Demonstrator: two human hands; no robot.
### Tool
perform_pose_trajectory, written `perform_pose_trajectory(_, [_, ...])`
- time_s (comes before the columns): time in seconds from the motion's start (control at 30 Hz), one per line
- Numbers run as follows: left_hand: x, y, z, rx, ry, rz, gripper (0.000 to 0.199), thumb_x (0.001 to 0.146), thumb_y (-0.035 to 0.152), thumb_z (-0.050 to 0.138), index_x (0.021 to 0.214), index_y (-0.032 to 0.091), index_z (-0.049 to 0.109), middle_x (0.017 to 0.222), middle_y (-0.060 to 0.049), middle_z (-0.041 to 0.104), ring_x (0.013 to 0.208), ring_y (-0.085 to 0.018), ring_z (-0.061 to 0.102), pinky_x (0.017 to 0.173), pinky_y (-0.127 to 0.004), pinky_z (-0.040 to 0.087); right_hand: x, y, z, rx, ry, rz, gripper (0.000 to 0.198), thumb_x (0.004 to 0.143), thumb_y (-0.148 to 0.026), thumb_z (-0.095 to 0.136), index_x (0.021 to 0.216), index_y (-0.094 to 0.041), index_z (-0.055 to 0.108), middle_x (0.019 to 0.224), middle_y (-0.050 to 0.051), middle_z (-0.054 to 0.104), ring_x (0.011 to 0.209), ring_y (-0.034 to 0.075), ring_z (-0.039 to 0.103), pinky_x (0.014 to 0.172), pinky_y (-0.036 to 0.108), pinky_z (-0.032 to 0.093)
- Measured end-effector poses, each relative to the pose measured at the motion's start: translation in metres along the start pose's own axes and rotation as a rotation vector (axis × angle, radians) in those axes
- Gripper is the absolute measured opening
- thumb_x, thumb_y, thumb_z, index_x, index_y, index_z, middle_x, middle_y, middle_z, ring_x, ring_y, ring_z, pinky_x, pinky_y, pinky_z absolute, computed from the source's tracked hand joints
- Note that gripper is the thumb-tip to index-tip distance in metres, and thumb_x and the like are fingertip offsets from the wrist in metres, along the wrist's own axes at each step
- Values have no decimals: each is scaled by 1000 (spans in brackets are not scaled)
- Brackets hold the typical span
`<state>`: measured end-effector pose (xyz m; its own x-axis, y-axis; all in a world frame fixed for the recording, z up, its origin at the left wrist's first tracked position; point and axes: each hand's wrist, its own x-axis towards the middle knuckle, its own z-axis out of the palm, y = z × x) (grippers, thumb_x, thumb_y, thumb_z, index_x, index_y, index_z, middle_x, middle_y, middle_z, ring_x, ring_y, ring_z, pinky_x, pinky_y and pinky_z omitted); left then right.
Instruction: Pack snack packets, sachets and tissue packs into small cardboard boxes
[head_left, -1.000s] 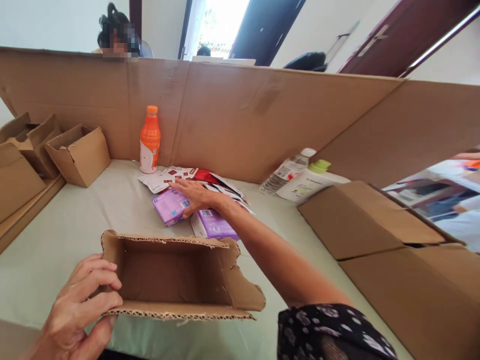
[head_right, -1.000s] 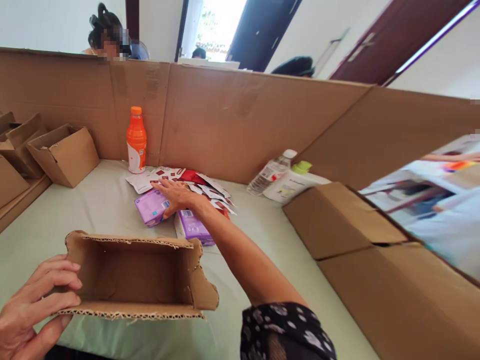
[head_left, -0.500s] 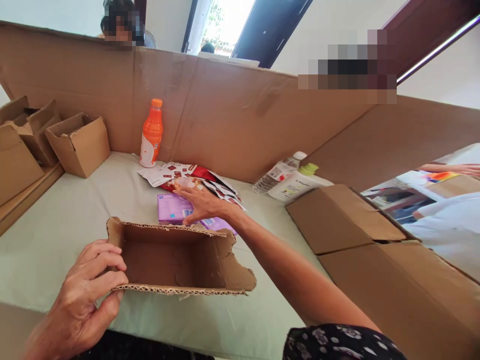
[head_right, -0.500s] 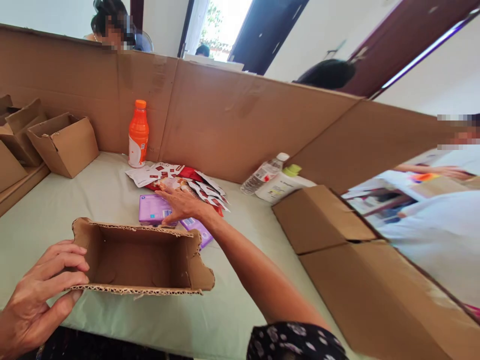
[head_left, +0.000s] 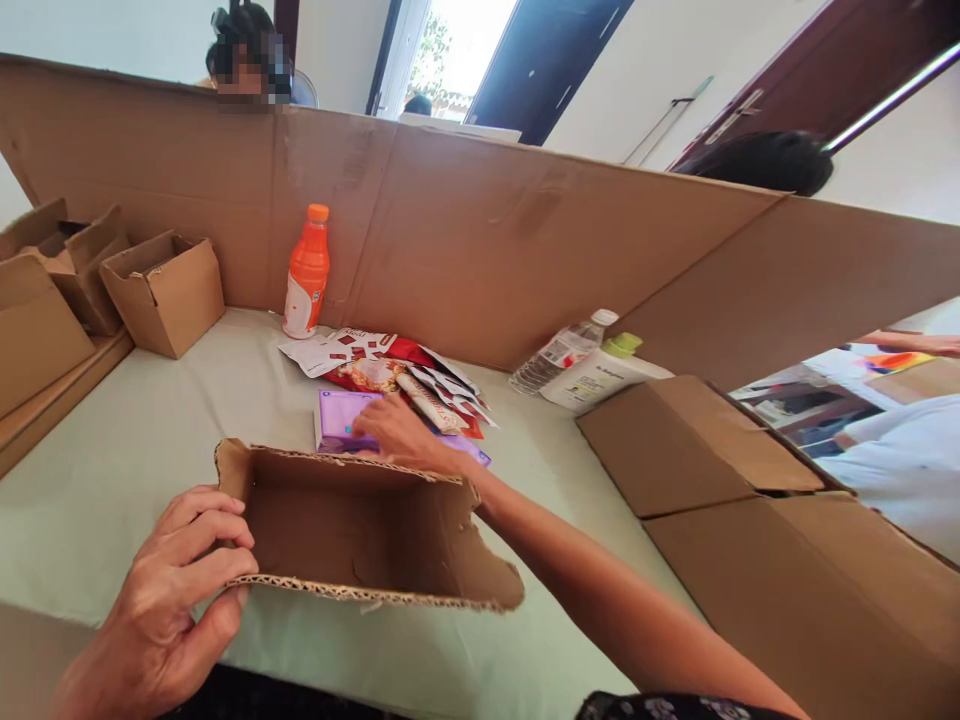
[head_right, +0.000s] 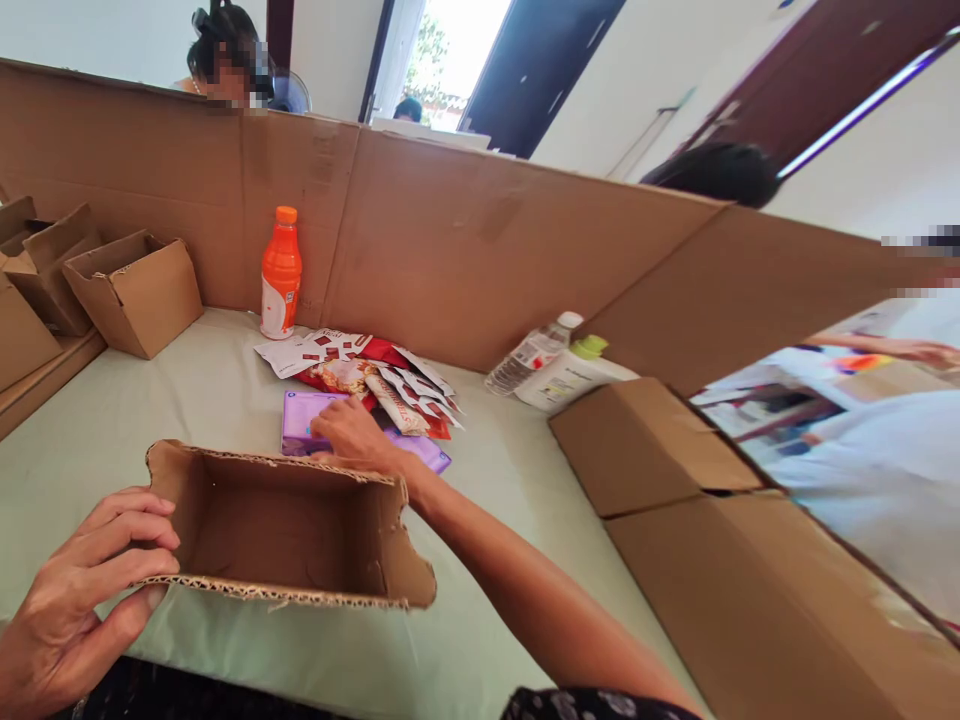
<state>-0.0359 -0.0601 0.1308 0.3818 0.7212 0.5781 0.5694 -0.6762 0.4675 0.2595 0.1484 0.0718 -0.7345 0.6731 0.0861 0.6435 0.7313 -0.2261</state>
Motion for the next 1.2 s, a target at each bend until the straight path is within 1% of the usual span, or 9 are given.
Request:
perform_pose_trajectory(0.13, [-1,1,0,-16,-6,2,25,87,3,49,97,22,62,98,-4,62,117,-22,51,98,-36,48,-10,15,4,31,81,-3,52,94,-36,62,144,-20,54,147,19,54,133,32,52,110,51,42])
perform_pose_trajectory(0.23, [-1,3,1,-7,6,-21,24,88,4,49,96,22,63,98,-4,62,116,-22,52,97,-37,48,3,31,3,18,-66,41,100,79,-50,78,162,-22,29,166,19,29,151,38,29,120,59,28])
perform_pose_trajectory(0.3, [-1,4,2,4,23,-39,24,89,4,49,95,23,63,97,-4,63,116,-22,52,98,-38,48,15,33,7,-21,-178,75,117,69,-47,86,164,-21,23,166,21,27,153,41,24,122,61,23])
perform_pose_trajectory(0.43, [-2,5,3,16,35,-57,23,88,5,51,94,23,64,94,-4,65,112,-24,56,96,-40,50,32,26,13,100,-138,111,112,65,-32,87,160,-15,33,157,24,41,149,43,30,122,59,23])
perform_pose_trajectory(0.63, [1,3,1,15,6,-30,24,87,4,52,95,23,64,95,-5,65,114,-24,54,95,-39,51,45,36,-10,446,-220,138,60,87,-55,67,139,-25,64,131,10,68,112,32,67,97,49,56])
perform_pose_trajectory(0.7, [1,3,1,15,12,-42,24,88,4,50,96,23,63,96,-5,64,115,-24,53,95,-39,50,51,39,-14,509,-216,188,51,94,-57,56,131,-24,70,125,10,71,105,31,69,88,47,60])
perform_pose_trajectory(0.8, [-1,3,2,6,13,-40,24,88,4,50,95,23,63,95,-4,64,116,-23,52,95,-38,50,55,38,-12,535,-163,221,51,95,-57,53,127,-22,72,129,11,69,113,32,67,96,50,57])
perform_pose_trajectory(1.07, [-4,2,0,-14,15,-42,27,86,1,49,96,22,62,92,-4,64,108,-23,57,95,-39,52,-11,-2,3,675,-30,222,109,77,-67,74,164,-25,22,167,15,28,146,34,42,115,52,43])
perform_pose_trajectory(1.2, [-6,2,0,-40,-5,-32,28,86,2,47,97,23,62,90,-5,64,106,-23,58,94,-41,53,-30,-22,15,541,17,285,112,78,-55,77,165,-27,12,169,15,22,153,35,30,124,58,27])
